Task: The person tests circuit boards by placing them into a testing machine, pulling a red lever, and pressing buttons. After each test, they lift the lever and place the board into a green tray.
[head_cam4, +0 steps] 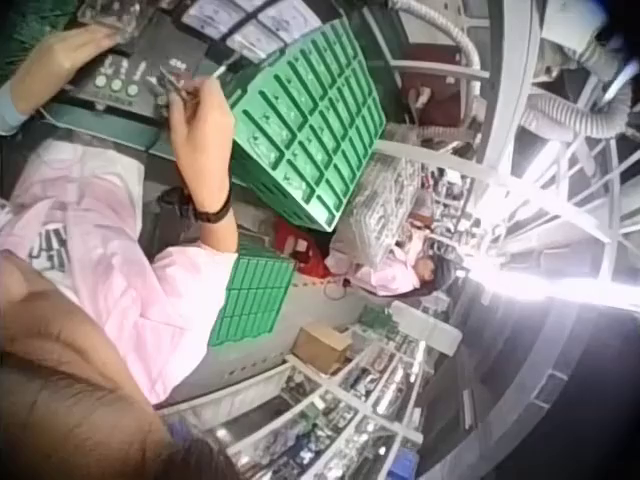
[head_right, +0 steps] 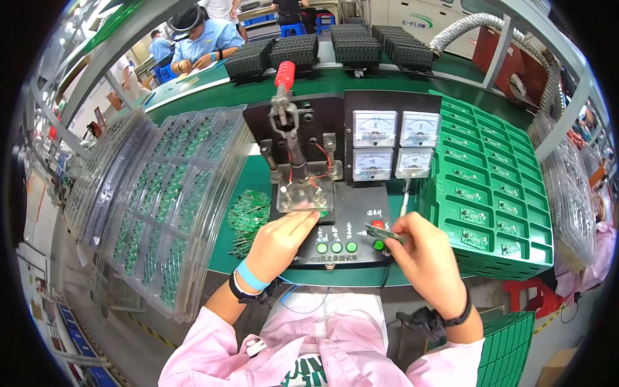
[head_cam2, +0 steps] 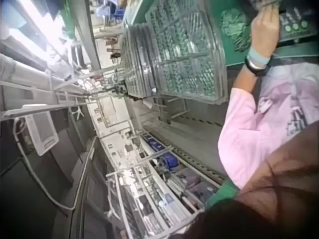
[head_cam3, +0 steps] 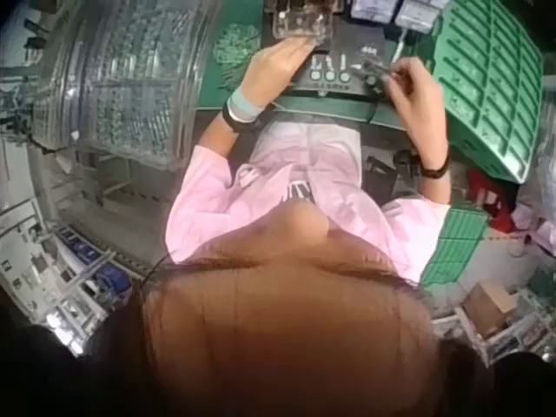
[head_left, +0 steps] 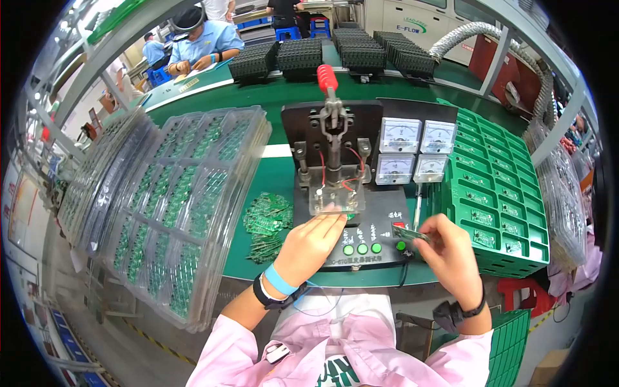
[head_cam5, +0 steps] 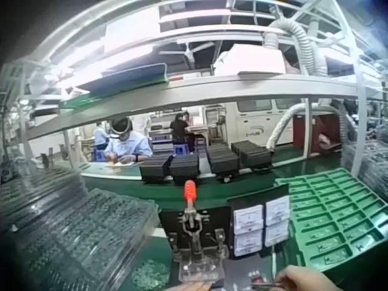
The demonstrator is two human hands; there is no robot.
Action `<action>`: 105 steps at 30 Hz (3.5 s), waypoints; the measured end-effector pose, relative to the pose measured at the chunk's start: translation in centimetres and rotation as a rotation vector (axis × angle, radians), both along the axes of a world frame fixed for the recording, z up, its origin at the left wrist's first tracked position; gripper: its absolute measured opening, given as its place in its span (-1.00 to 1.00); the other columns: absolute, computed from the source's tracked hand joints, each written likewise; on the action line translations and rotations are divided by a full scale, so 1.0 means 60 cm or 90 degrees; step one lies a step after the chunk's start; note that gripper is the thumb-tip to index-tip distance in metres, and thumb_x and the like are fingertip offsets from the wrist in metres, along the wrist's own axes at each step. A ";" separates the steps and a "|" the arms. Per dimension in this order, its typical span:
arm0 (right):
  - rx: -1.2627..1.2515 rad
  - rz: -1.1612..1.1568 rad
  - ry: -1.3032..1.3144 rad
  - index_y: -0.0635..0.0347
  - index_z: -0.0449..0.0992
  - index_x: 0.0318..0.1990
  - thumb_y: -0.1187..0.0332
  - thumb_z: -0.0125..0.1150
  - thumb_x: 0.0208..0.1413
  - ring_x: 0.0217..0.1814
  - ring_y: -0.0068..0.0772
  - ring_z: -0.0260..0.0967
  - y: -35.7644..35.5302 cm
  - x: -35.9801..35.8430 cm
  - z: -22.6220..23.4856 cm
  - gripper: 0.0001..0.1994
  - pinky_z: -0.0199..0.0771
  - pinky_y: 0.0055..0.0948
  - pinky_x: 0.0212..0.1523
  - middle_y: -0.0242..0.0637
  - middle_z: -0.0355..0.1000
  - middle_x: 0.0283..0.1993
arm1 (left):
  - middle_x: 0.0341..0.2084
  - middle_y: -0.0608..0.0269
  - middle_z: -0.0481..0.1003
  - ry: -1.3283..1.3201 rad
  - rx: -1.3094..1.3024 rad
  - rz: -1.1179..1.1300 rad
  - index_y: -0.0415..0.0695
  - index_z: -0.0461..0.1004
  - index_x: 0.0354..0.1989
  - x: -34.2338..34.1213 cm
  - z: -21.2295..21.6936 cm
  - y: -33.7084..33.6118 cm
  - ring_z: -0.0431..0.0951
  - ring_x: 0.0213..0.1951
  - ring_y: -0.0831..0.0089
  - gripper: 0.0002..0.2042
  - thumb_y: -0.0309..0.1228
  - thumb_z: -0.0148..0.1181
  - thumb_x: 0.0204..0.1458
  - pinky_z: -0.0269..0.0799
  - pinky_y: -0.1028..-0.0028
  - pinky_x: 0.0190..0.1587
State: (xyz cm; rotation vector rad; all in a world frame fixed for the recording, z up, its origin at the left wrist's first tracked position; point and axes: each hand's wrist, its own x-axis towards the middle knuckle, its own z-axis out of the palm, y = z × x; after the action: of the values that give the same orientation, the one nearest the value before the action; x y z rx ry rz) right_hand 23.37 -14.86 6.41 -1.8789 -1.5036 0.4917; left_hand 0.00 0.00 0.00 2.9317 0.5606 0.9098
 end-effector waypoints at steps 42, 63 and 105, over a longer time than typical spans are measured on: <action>0.258 0.297 -0.348 0.21 0.46 -0.01 0.35 0.36 -0.11 0.15 -0.06 0.34 0.021 -0.038 -0.045 -0.56 0.34 -0.09 0.10 -0.13 0.38 0.16 | -0.56 0.24 0.46 -0.213 0.094 -0.276 -0.19 0.55 -0.34 -0.010 0.175 0.090 0.51 -0.46 0.22 -0.79 -0.49 0.36 -0.19 0.44 0.27 -0.36; 0.270 0.216 -0.279 0.16 0.57 -0.16 0.40 0.36 -0.12 -0.09 -0.31 0.44 0.056 -0.064 -0.135 -0.71 0.40 -0.31 -0.09 -0.33 0.53 -0.02 | -0.08 0.11 0.30 0.132 -0.065 -0.110 -0.02 0.41 0.13 -0.046 0.052 0.121 0.33 -0.02 0.07 -0.24 0.01 0.49 -0.32 0.27 0.12 0.10; 0.160 -0.002 0.052 0.31 0.41 -0.34 0.55 0.33 -0.04 -0.53 -0.60 0.24 0.095 -0.059 -0.052 -0.83 0.30 -0.56 -0.48 -0.38 0.32 -0.50 | -0.16 0.02 0.57 0.026 0.055 -0.087 -0.29 0.49 -0.05 -0.032 0.026 0.031 0.61 -0.07 0.19 -0.66 -0.56 0.12 -0.08 0.55 0.31 -0.02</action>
State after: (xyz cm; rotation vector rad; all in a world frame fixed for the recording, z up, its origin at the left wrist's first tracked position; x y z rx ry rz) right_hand 19.85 -9.14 3.29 -1.6467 -1.4372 0.3543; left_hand -1.90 1.86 1.54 3.0264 0.3255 0.8829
